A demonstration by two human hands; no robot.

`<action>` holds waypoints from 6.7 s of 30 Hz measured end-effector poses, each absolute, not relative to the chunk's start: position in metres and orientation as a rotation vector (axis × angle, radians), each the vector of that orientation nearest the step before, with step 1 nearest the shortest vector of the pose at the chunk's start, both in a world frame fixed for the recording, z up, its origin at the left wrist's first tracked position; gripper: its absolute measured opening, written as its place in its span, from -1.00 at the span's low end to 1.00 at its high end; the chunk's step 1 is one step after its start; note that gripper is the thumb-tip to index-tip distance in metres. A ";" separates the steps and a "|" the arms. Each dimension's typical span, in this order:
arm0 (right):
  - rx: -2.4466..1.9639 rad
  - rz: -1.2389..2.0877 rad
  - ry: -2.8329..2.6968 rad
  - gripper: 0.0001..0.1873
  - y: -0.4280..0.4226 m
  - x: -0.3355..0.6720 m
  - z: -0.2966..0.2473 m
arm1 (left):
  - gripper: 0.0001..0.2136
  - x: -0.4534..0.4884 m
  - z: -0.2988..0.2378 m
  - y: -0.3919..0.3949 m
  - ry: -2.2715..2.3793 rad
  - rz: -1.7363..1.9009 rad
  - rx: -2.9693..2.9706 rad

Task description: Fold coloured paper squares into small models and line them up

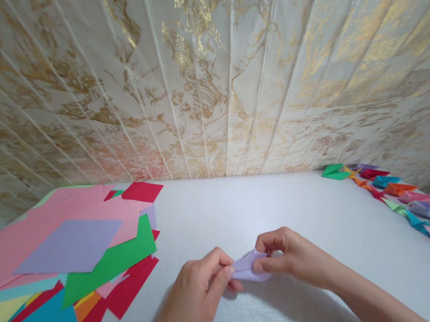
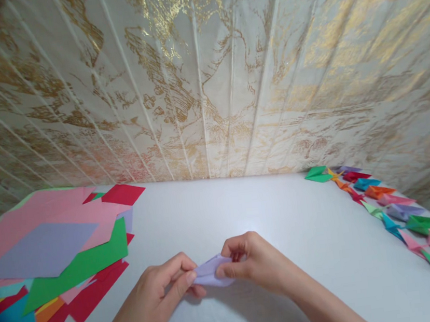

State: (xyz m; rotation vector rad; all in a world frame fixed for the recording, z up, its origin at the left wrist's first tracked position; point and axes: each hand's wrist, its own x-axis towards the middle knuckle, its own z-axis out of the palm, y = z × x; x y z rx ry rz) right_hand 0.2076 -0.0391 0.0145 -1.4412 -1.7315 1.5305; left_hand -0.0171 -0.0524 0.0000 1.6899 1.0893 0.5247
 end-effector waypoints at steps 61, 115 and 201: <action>-0.730 0.272 -2.515 -0.70 -0.042 0.205 0.005 | -0.54 -0.020 0.002 -0.033 0.742 0.387 0.998; -1.259 0.736 -1.835 -0.69 -0.033 0.234 0.044 | -0.69 -0.030 0.024 -0.034 1.113 0.664 1.822; -1.124 1.161 -1.409 -0.63 -0.041 0.193 -0.011 | -0.60 -0.002 -0.013 -0.047 1.005 0.941 0.974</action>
